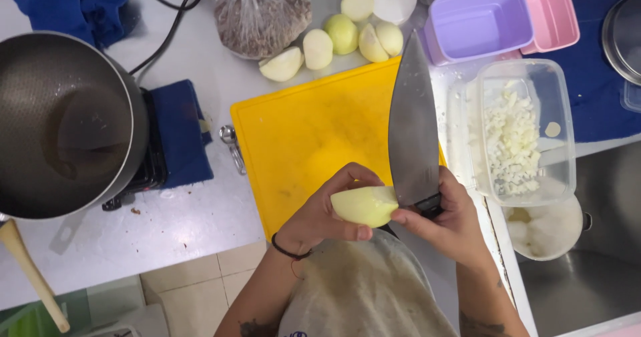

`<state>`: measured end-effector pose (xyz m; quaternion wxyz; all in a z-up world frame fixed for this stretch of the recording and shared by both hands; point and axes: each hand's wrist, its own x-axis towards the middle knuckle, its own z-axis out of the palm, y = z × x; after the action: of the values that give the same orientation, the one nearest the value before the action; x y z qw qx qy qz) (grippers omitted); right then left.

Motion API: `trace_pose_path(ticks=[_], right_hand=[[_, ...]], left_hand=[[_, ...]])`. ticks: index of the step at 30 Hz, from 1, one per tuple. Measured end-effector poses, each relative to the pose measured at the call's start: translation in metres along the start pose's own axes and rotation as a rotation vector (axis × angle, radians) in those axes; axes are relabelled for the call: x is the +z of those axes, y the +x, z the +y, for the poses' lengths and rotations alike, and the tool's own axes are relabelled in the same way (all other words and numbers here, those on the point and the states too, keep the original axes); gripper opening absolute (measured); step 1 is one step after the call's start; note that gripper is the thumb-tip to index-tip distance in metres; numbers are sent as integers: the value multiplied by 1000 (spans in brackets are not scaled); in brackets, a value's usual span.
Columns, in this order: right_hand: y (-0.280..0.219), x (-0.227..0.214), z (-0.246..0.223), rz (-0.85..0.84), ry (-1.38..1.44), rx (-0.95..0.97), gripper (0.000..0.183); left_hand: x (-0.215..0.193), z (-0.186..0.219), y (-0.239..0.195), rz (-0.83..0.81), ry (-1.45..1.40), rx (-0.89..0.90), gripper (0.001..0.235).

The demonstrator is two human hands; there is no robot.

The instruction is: Chopping and dicing onions on a yellow cutting board, transferring them to a container, and then retrieving bags of meat from a refrigerator.

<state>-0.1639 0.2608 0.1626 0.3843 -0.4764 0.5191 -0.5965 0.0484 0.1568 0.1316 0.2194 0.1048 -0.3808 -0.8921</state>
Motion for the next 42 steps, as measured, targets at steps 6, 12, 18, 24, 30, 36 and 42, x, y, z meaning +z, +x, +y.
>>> trace_pose_path(ticks=[6,12,18,24,30,36,42], right_hand=[[-9,-3,8,-17,55,-33,38],[4,-5,-3,-49,25,-61,36],[3,-9,-11,-62,0,-73,33],[-12,-28,14,-41,-38,-102,35],[-32,-25,37,63,17,-109,28],[-33,-21,46,74,39,-101,29],[-25,-15,33,125,41,-24,30]], left_hand=[[-2,1,6,-50,-6,-1,70],[0,-2,6,-64,-44,-30,71],[12,11,10,-69,16,-18,67],[14,11,15,-71,141,78,63],[26,19,18,4,253,189,58],[23,17,18,71,292,258,59],[29,16,18,112,263,246,61]])
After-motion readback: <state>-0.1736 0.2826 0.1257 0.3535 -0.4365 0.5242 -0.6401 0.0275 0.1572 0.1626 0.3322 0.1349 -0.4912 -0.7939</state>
